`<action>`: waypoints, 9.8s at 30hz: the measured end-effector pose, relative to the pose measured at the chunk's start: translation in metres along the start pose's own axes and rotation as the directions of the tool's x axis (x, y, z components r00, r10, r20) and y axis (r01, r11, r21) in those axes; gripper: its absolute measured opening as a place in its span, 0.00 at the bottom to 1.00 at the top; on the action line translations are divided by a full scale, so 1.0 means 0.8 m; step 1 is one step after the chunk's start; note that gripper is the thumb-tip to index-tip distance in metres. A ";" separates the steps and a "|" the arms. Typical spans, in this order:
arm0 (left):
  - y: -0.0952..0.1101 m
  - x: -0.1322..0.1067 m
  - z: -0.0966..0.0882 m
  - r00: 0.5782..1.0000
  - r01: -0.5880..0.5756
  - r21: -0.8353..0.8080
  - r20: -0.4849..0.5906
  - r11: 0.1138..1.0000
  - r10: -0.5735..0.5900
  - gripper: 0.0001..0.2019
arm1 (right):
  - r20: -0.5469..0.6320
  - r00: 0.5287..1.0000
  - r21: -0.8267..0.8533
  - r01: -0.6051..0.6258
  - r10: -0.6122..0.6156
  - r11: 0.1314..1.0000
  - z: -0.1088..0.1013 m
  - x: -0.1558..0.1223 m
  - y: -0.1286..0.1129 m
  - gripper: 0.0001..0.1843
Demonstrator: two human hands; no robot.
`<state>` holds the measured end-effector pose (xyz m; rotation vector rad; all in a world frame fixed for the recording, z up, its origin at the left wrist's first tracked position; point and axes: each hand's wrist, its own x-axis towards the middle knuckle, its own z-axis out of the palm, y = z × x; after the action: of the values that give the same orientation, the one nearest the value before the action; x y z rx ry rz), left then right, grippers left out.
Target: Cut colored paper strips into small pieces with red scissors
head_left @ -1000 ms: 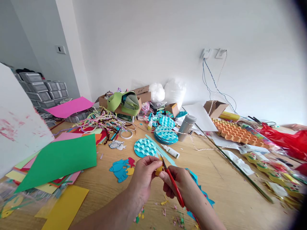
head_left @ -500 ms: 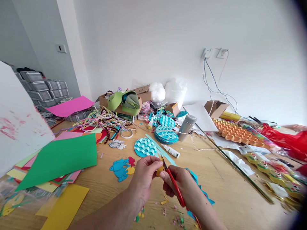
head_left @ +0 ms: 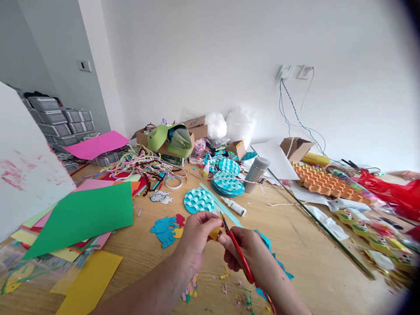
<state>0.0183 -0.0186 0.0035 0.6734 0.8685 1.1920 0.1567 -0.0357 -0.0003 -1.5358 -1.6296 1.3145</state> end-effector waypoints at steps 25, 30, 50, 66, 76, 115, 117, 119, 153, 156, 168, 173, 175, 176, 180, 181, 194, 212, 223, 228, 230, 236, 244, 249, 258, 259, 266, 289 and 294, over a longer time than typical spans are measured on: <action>0.002 0.000 -0.001 0.997 0.032 0.031 0.068 0.999 -0.034 0.10 | 0.009 1.000 -0.002 0.001 -0.001 1.000 -0.002 0.000 -0.001 0.24; 0.008 0.000 -0.002 0.995 0.058 0.064 0.073 0.996 -0.062 0.10 | 0.019 1.000 -0.028 -0.020 0.020 0.999 -0.004 -0.002 -0.005 0.25; 0.017 0.006 -0.009 0.983 0.028 0.123 0.178 0.992 -0.050 0.07 | 0.068 0.997 0.001 -0.025 0.025 1.000 -0.009 -0.007 -0.009 0.25; 0.018 0.010 -0.017 0.976 0.036 0.171 0.207 0.985 -0.072 0.07 | 0.080 0.997 -0.012 -0.022 0.023 1.000 -0.009 -0.009 -0.009 0.25; 0.021 0.010 -0.016 0.978 0.039 0.159 0.197 0.986 -0.071 0.07 | 0.088 0.996 -0.021 -0.012 0.014 1.000 -0.011 -0.011 -0.008 0.25; 0.028 0.008 -0.017 0.976 0.062 0.274 0.185 0.960 -0.115 0.06 | 0.093 0.995 -0.066 -0.035 0.041 0.997 -0.012 -0.012 -0.009 0.26; 0.027 0.008 -0.016 0.976 0.058 0.267 0.185 0.962 -0.110 0.06 | 0.085 0.995 -0.053 -0.048 0.052 0.997 -0.011 -0.012 -0.010 0.26; 0.025 0.008 -0.016 0.974 0.050 0.273 0.201 0.961 -0.108 0.06 | 0.080 0.995 -0.046 -0.055 0.059 0.997 -0.010 -0.013 -0.009 0.26; 0.020 0.010 -0.019 0.966 0.033 0.287 0.236 0.957 -0.104 0.05 | 0.128 0.992 -0.034 -0.007 0.012 0.999 -0.013 -0.012 -0.013 0.27; 0.020 0.010 -0.019 0.965 0.030 0.292 0.241 0.956 -0.104 0.05 | 0.142 0.990 -0.031 -0.006 0.011 1.000 -0.012 -0.013 -0.016 0.28; 0.020 0.011 -0.019 0.959 0.045 0.291 0.254 0.956 -0.123 0.05 | 0.130 0.992 -0.049 0.000 0.006 0.999 -0.015 -0.010 -0.007 0.26; 0.021 0.011 -0.019 0.962 0.050 0.297 0.241 0.954 -0.125 0.05 | 0.113 0.993 -0.072 -0.020 0.028 0.997 -0.015 -0.010 -0.008 0.26; 0.021 0.010 -0.019 0.963 0.053 0.298 0.236 0.953 -0.127 0.06 | 0.115 0.993 -0.073 -0.027 0.035 0.997 -0.015 -0.011 -0.010 0.26; 0.021 0.010 -0.019 0.963 0.053 0.298 0.237 0.953 -0.127 0.06 | 0.118 0.992 -0.068 -0.027 0.035 0.997 -0.015 -0.011 -0.011 0.27; 0.022 0.009 -0.019 0.961 0.054 0.303 0.243 0.952 -0.132 0.06 | 0.136 0.991 -0.062 -0.009 0.017 0.998 -0.015 -0.014 -0.015 0.28; 0.022 0.009 -0.019 0.961 0.055 0.302 0.243 0.952 -0.133 0.06 | 0.140 0.990 -0.066 0.000 0.009 0.998 -0.015 -0.015 -0.015 0.28; 0.025 0.009 -0.022 0.946 0.037 0.341 0.292 0.939 -0.144 0.04 | 0.180 0.984 -0.090 0.009 0.007 0.996 -0.021 -0.015 -0.006 0.26; 0.025 0.012 -0.022 0.952 0.025 0.306 0.283 0.952 -0.116 0.06 | 0.145 0.989 -0.106 -0.009 0.025 0.994 -0.021 -0.011 -0.004 0.26; 0.025 0.009 -0.020 0.956 0.024 0.310 0.272 0.951 -0.112 0.06 | 0.149 0.989 -0.088 0.008 0.005 0.996 -0.021 -0.014 -0.009 0.26; 0.027 0.008 -0.018 0.954 0.030 0.297 0.275 0.954 -0.115 0.06 | 0.134 0.991 -0.080 0.002 0.009 0.997 -0.020 -0.014 -0.012 0.27; 0.028 0.007 -0.017 0.952 0.030 0.305 0.282 0.952 -0.121 0.06 | 0.133 0.991 -0.082 -0.003 0.014 0.997 -0.019 -0.014 -0.012 0.27; 0.030 0.006 -0.015 0.956 0.021 0.327 0.270 0.945 -0.115 0.06 | 0.129 0.992 -0.090 -0.005 0.016 0.996 -0.019 -0.013 -0.010 0.27; 0.025 0.008 -0.018 0.957 0.013 0.301 0.272 0.953 -0.099 0.05 | 0.124 0.992 -0.088 0.003 0.008 0.996 -0.020 -0.014 -0.011 0.27; 0.026 0.007 -0.018 0.959 -0.011 0.350 0.269 0.937 -0.090 0.06 | 0.122 0.993 -0.110 0.001 0.012 0.994 -0.020 -0.014 -0.010 0.27; 0.026 0.006 -0.018 0.961 -0.052 0.392 0.269 0.919 -0.060 0.05 | 0.127 0.992 -0.145 -0.004 0.023 0.989 -0.022 -0.014 -0.008 0.25; 0.026 0.006 -0.019 0.960 -0.054 0.391 0.273 0.919 -0.060 0.05 | 0.128 0.991 -0.141 -0.006 0.025 0.990 -0.022 -0.014 -0.008 0.25; 0.026 0.007 -0.018 0.959 -0.033 0.360 0.274 0.932 -0.072 0.05 | 0.120 0.993 -0.112 0.006 0.008 0.994 -0.021 -0.014 -0.011 0.26; 0.024 0.009 -0.020 0.962 -0.018 0.360 0.259 0.933 -0.081 0.05 | 0.140 0.990 -0.074 -0.017 0.027 0.997 -0.022 -0.013 -0.006 0.24; 0.025 0.008 -0.018 0.955 0.005 0.298 0.280 0.954 -0.093 0.07 | 0.125 0.992 -0.067 -0.020 0.028 0.998 -0.021 -0.015 -0.011 0.24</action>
<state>-0.0032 -0.0071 0.0109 1.0371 0.8133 0.8948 0.1703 -0.0417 0.0166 -1.5424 -1.7524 1.4099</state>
